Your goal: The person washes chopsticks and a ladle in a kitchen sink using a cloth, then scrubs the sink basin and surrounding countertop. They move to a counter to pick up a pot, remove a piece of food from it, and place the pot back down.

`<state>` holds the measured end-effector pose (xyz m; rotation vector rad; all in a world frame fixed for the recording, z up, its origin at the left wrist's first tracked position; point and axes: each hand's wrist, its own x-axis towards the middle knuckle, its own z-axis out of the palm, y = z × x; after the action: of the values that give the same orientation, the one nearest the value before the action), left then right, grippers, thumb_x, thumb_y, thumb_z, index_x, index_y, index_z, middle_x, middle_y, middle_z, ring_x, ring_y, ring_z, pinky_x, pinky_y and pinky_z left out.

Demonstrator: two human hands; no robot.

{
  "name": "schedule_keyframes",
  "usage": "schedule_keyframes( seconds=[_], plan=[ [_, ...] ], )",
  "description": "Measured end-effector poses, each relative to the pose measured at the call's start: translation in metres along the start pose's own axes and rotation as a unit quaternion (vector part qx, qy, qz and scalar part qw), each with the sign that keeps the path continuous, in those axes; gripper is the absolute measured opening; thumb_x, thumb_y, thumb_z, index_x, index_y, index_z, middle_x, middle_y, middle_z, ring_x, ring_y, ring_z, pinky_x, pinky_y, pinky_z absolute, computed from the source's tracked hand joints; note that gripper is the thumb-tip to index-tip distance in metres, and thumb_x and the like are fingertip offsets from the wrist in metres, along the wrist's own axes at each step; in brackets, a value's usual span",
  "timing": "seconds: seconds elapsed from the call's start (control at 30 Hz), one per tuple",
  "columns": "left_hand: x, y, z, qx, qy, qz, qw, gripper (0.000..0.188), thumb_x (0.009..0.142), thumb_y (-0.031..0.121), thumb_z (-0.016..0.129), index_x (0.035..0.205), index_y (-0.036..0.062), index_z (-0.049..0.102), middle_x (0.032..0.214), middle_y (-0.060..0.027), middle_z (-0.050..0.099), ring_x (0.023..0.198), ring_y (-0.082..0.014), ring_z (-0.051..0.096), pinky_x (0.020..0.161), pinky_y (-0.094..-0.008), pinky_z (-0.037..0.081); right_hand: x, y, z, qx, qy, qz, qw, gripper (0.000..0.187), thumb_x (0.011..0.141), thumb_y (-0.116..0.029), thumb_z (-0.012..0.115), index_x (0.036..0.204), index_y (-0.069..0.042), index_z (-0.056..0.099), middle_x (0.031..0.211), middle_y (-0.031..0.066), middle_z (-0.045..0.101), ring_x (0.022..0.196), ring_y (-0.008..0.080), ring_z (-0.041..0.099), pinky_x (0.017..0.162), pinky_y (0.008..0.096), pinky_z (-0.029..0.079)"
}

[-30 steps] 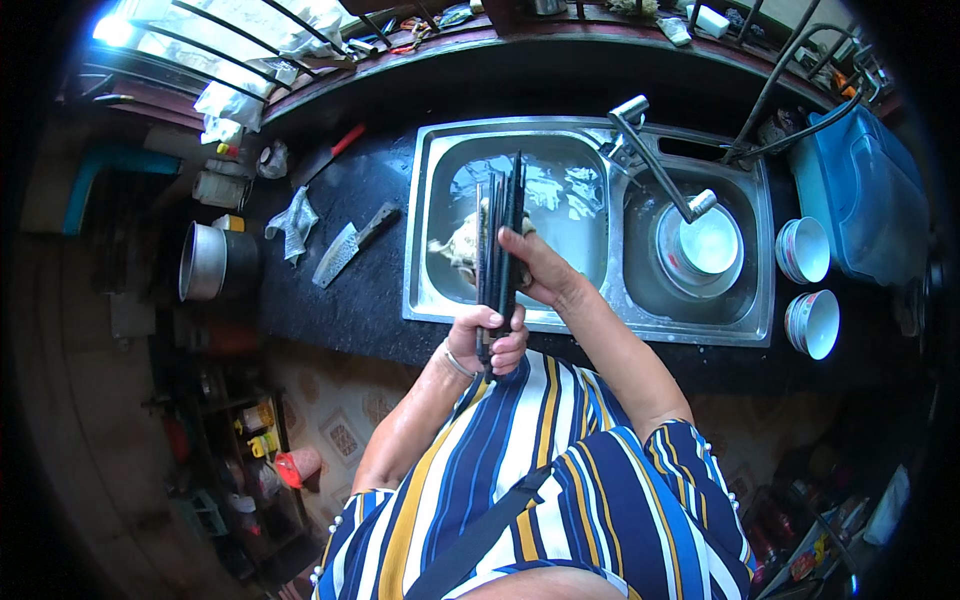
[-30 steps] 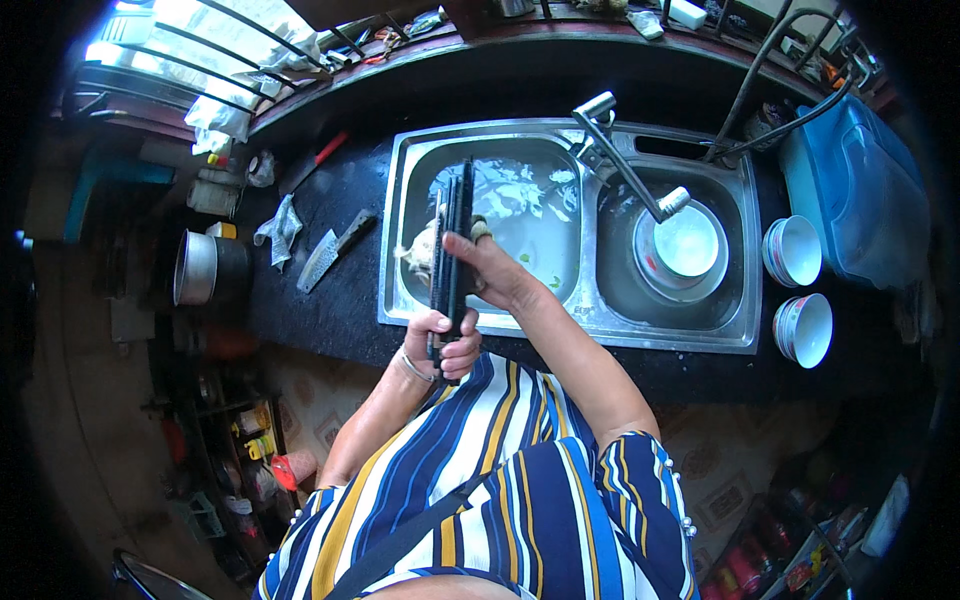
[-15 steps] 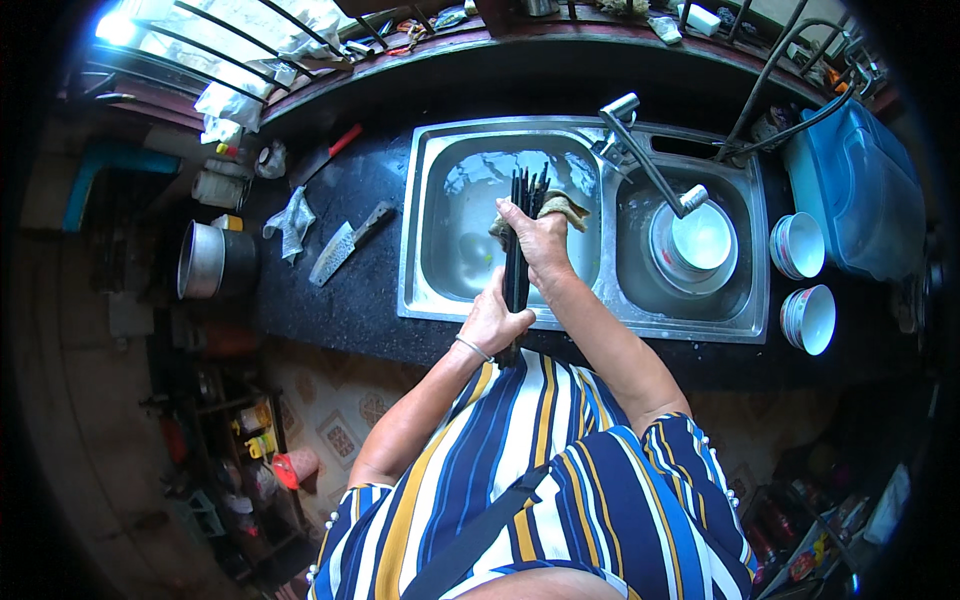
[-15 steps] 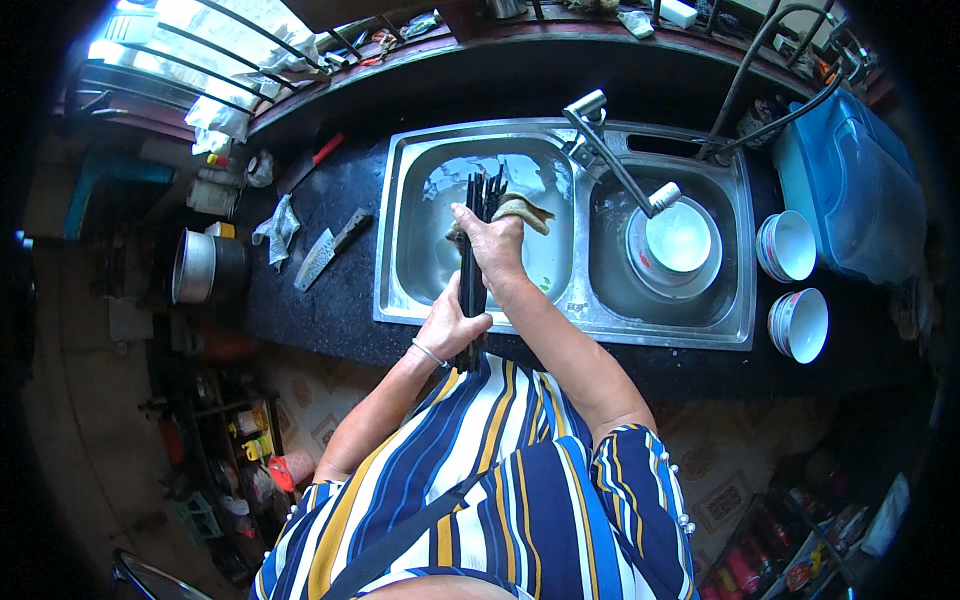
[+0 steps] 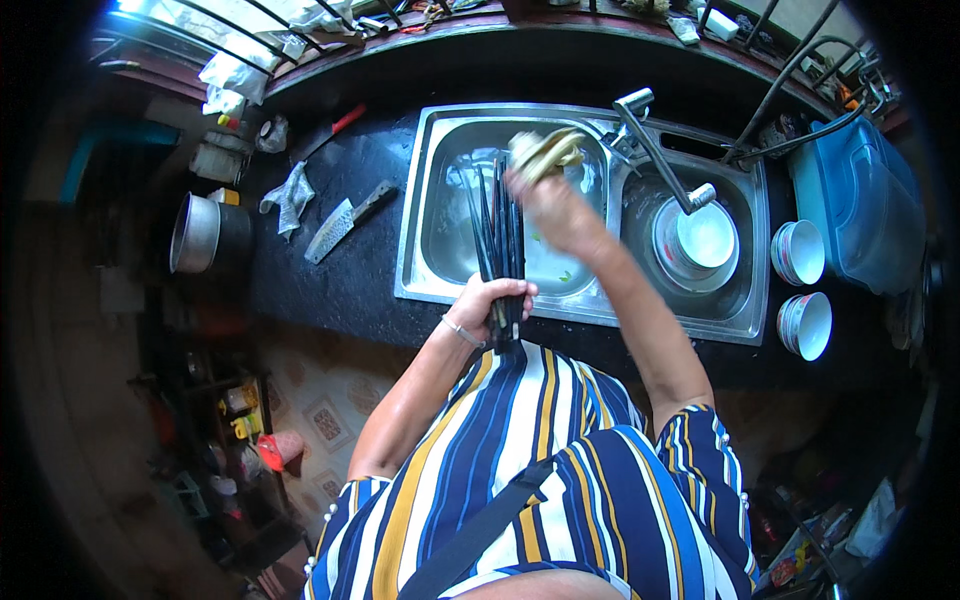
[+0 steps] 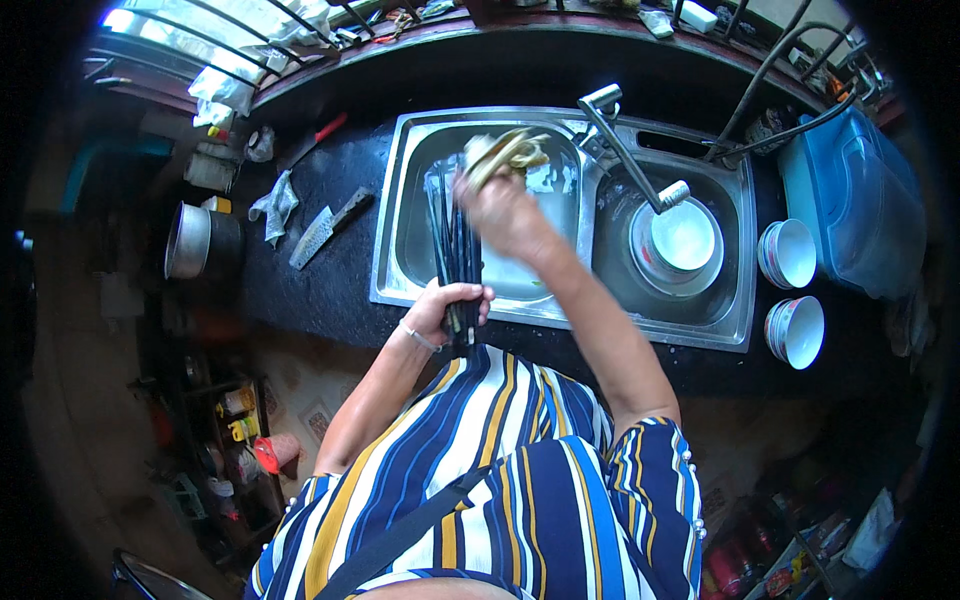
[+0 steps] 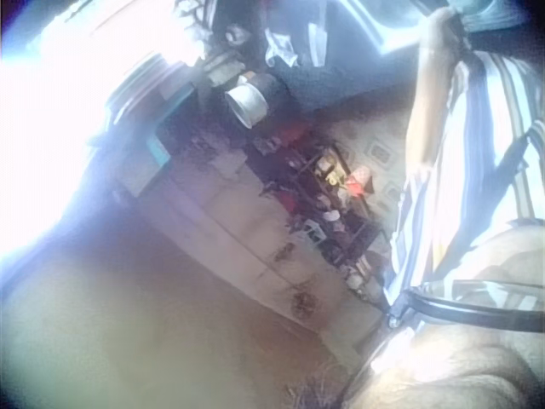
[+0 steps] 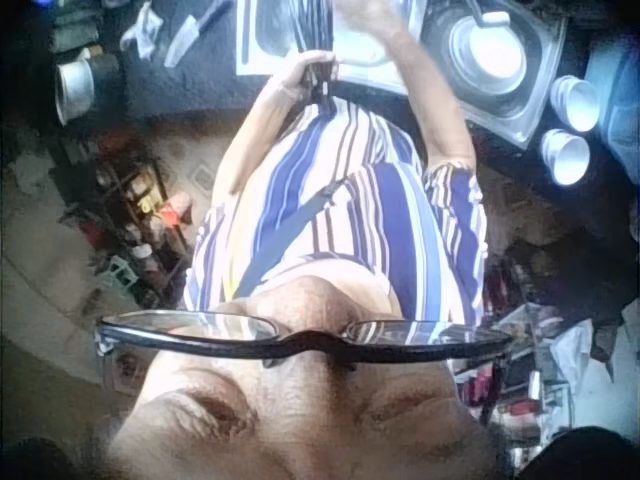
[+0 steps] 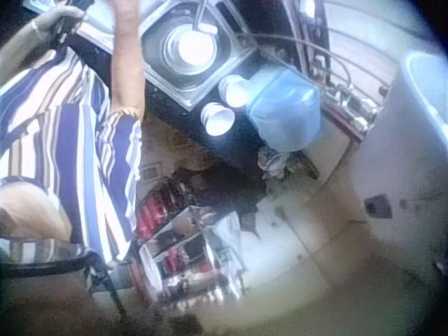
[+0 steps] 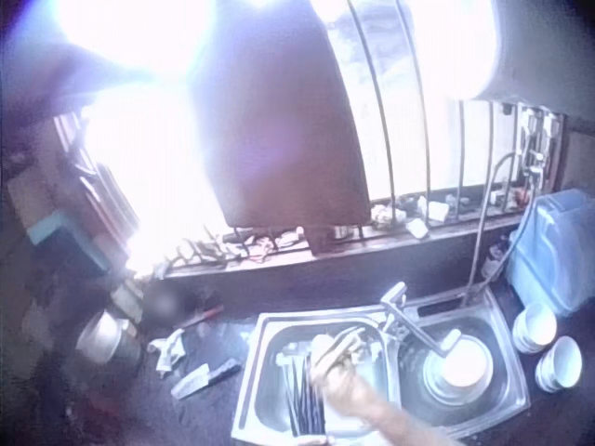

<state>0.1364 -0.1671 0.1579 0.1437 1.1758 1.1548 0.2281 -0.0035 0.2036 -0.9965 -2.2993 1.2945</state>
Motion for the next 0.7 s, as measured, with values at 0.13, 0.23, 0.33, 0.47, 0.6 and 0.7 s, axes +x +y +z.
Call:
schedule_keyframes(
  seconds=[0.13,0.23,0.33,0.47,0.6,0.7],
  plan=[
    [0.005,-0.004,0.008,-0.078,-0.039,0.024,0.996,0.014,0.082,0.009,0.065,0.09,-0.0022,0.062,0.074,-0.0109,0.065,0.063,-0.0175,0.065,0.058,-0.0275,0.056,-0.026,0.026,0.066,0.142,0.147,-0.08,0.976,0.036,0.099,-0.031,0.048,0.106,0.001,0.062,0.12,0.022,0.058,0.113,0.0343,0.055,0.096,0.0392,0.045],
    [0.001,-0.004,0.011,-0.033,-0.044,0.023,0.998,0.016,0.081,0.011,0.067,0.089,-0.0025,0.061,0.071,-0.0099,0.064,0.058,-0.0164,0.064,0.055,-0.0269,0.055,-0.026,0.032,0.066,0.351,0.147,0.047,0.923,0.06,0.082,-0.021,0.076,0.126,0.003,0.042,0.115,0.0186,0.058,0.109,0.0242,0.058,0.089,0.032,0.051],
    [0.0,-0.001,0.011,0.018,-0.053,0.004,0.998,0.015,0.079,0.011,0.068,0.086,-0.0008,0.06,0.069,-0.0081,0.062,0.054,-0.0154,0.062,0.051,-0.0265,0.053,-0.026,0.025,0.062,0.555,0.06,0.138,0.818,0.062,0.08,-0.017,0.077,0.127,0.003,0.041,0.114,0.0164,0.059,0.103,0.0221,0.061,0.085,0.0323,0.053],
    [-0.001,-0.003,0.016,0.089,-0.023,-0.006,0.996,0.014,0.077,0.01,0.067,0.082,0.0002,0.059,0.066,-0.007,0.06,0.052,-0.0144,0.06,0.049,-0.0252,0.049,0.002,0.055,0.055,0.554,0.023,0.169,0.815,0.024,0.085,-0.01,0.068,0.104,0.003,0.062,0.094,0.0103,0.067,0.081,0.0186,0.067,0.073,0.0319,0.056],
    [-0.016,-0.004,0.014,0.188,0.001,0.023,0.982,0.014,0.075,0.009,0.066,0.08,0.0025,0.054,0.063,-0.0064,0.059,0.051,-0.0134,0.059,0.049,-0.0247,0.048,0.034,0.061,0.037,0.612,0.064,0.175,0.768,0.027,0.091,-0.02,0.062,0.108,0.001,0.061,0.097,0.0124,0.068,0.082,0.0209,0.069,0.071,0.0328,0.058],
    [-0.025,0.005,0.006,0.213,0.028,0.054,0.975,0.014,0.076,0.009,0.066,0.081,0.0026,0.054,0.063,-0.0062,0.059,0.05,-0.0133,0.058,0.048,-0.025,0.048,0.022,0.06,0.05,0.611,-0.063,0.2,0.763,0.039,0.096,-0.032,0.055,0.115,0.001,0.056,0.1,0.0126,0.068,0.086,0.0206,0.069,0.075,0.0338,0.059]
  ],
)
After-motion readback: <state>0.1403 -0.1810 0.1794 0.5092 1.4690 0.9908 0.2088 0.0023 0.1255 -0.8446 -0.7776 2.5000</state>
